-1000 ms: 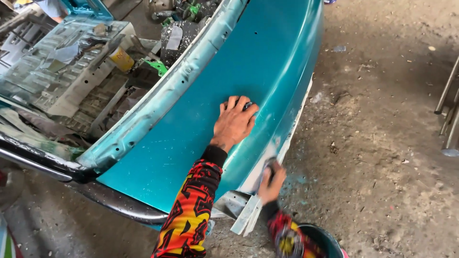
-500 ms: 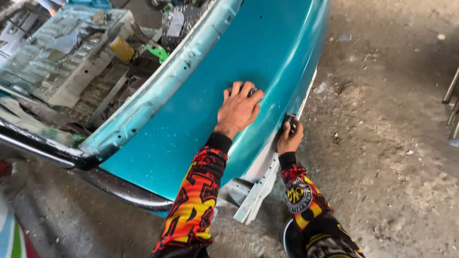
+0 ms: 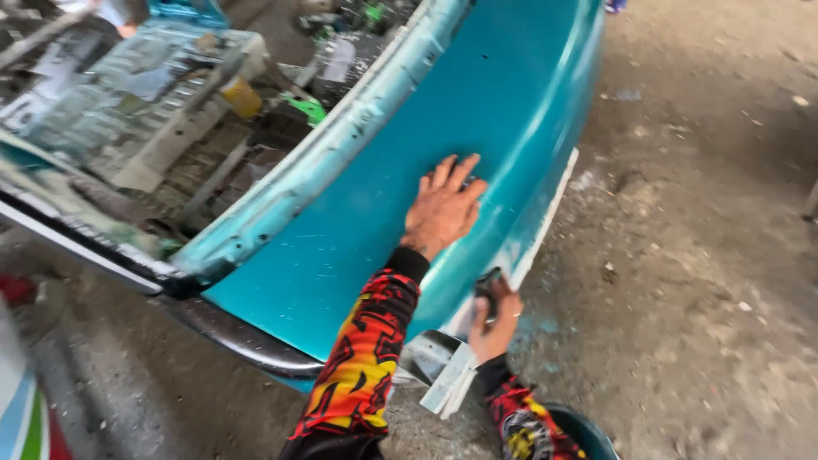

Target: The person uses a sanding block to sand the surface of a teal car fender in a workshop. They repeatedly rub the sanding block against the fender's curved surface and edges, occasionally dipping the block into a bucket of water.

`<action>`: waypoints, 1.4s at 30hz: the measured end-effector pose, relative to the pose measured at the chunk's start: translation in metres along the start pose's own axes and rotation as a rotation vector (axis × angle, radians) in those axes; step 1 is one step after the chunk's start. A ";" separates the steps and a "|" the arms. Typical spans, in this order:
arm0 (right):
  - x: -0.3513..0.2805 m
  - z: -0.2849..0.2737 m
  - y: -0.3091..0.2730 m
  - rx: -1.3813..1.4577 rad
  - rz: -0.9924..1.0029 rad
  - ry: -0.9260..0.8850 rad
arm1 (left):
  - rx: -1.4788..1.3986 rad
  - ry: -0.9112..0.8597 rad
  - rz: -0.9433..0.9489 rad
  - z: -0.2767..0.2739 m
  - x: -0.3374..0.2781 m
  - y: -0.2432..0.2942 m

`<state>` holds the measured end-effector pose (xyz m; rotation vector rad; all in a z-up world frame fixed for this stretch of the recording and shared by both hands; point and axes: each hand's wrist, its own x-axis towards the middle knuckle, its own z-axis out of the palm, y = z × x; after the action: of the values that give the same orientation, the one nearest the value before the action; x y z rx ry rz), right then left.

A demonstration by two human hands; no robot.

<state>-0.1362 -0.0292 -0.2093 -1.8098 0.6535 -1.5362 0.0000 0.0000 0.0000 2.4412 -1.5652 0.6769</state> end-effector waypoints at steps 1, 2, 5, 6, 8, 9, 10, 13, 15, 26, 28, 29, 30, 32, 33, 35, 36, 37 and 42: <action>-0.002 0.015 0.015 0.000 0.017 0.110 | 0.062 0.033 -0.006 -0.001 0.000 -0.003; 0.019 0.028 0.072 0.043 0.010 0.095 | 0.099 0.040 -0.033 0.008 0.000 0.011; 0.073 0.072 0.147 0.181 0.304 -0.064 | -0.050 0.098 -0.217 0.020 0.003 0.007; 0.063 0.064 0.118 0.029 0.059 0.087 | 0.036 0.051 -0.102 0.012 0.001 0.006; 0.038 0.041 0.053 -0.099 -0.201 0.265 | 0.133 0.019 0.010 0.014 0.007 0.003; 0.009 0.014 0.010 -0.034 -0.020 0.056 | 0.125 0.073 0.060 0.022 0.005 0.004; -0.022 -0.020 -0.032 0.029 0.152 -0.162 | 0.117 0.126 0.110 0.031 0.005 0.005; -0.022 0.042 0.117 -0.168 -0.114 0.064 | 0.115 -0.046 0.091 0.050 0.030 0.007; 0.058 0.051 0.110 -0.094 0.092 0.001 | 0.114 -0.146 0.067 0.045 0.038 0.008; 0.057 0.062 0.045 0.417 0.086 0.120 | 0.062 0.203 -0.064 -0.005 0.015 -0.011; 0.095 0.079 0.158 -0.035 0.123 -0.005 | 0.040 0.158 -0.111 0.005 0.006 -0.002; 0.078 0.077 0.157 -0.067 0.142 -0.032 | 0.011 0.126 -0.126 0.005 0.004 -0.001; 0.061 0.077 0.158 -0.095 0.124 -0.015 | 0.044 0.110 -0.121 0.007 0.002 -0.003; 0.048 0.064 0.100 -0.141 0.071 0.004 | 0.053 0.121 -0.123 0.014 0.008 -0.001; 0.025 0.039 0.028 -0.069 0.042 -0.061 | 0.045 0.102 -0.111 0.012 0.008 -0.003; 0.006 -0.002 -0.023 0.002 0.015 -0.122 | 0.036 0.080 -0.095 0.010 0.008 -0.004; 0.016 0.007 -0.004 0.008 -0.060 -0.057 | 0.041 0.068 -0.104 0.012 0.008 -0.005; 0.023 0.013 0.015 0.012 -0.131 0.011 | 0.046 0.052 -0.109 0.013 0.007 -0.003; 0.094 0.059 0.125 -0.033 0.111 -0.060 | 0.040 0.004 -0.114 0.007 0.005 -0.001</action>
<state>-0.0554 -0.1700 -0.2480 -1.8054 0.7415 -1.4011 0.0044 -0.0066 -0.0041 2.5327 -1.4115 0.6987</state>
